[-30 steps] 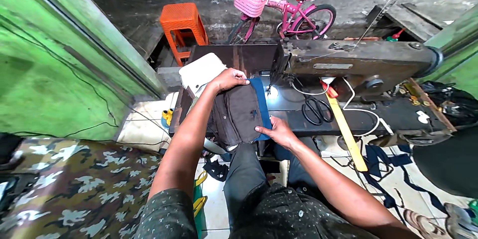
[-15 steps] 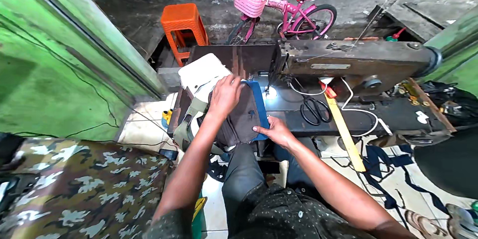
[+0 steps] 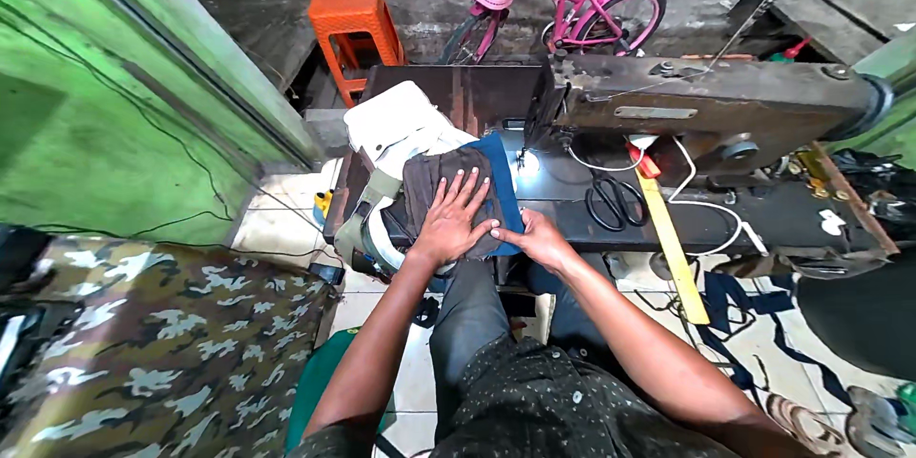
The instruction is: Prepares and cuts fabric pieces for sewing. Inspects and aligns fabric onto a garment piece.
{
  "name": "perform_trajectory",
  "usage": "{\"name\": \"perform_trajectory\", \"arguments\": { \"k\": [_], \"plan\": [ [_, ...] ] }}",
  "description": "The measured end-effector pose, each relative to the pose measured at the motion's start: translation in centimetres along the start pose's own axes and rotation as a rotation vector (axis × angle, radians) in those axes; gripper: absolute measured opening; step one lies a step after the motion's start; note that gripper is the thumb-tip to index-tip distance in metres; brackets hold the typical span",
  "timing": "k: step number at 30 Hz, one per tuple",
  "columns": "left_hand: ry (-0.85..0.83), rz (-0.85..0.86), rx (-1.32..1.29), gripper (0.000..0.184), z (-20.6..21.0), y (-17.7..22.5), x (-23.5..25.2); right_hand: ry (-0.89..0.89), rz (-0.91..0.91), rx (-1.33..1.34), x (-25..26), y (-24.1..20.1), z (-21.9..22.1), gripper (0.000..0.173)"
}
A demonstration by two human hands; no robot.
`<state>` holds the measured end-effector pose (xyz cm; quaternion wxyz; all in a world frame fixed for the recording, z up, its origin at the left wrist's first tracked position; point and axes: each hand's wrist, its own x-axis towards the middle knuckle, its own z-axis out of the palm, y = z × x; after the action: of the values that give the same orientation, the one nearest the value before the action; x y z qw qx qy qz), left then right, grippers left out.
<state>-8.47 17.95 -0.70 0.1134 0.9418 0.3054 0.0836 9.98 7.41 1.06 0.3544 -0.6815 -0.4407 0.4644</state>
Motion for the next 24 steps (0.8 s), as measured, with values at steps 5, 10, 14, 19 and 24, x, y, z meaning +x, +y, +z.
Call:
{"name": "perform_trajectory", "arguments": {
  "k": [5,10,14,19,24],
  "plan": [
    [0.017,0.009,0.046,0.080,0.1,-0.1,0.1,0.017,-0.044,0.004,0.0,0.3,0.1,0.039],
    [0.050,0.017,-0.019,0.079,0.0,-0.5,-0.2,0.045,-0.064,-0.027,0.0,0.5,0.3,0.038],
    [0.074,0.038,-0.017,0.077,-0.2,-1.0,-0.4,0.035,-0.033,-0.006,0.0,0.3,0.1,0.034],
    [0.090,0.040,0.003,0.082,0.0,-1.1,-0.5,0.022,-0.045,0.048,0.1,0.4,0.0,0.030],
    [0.106,0.043,-0.013,0.085,0.2,-1.3,-0.5,0.029,-0.047,0.088,0.0,0.5,0.0,0.027]
  ]
}}
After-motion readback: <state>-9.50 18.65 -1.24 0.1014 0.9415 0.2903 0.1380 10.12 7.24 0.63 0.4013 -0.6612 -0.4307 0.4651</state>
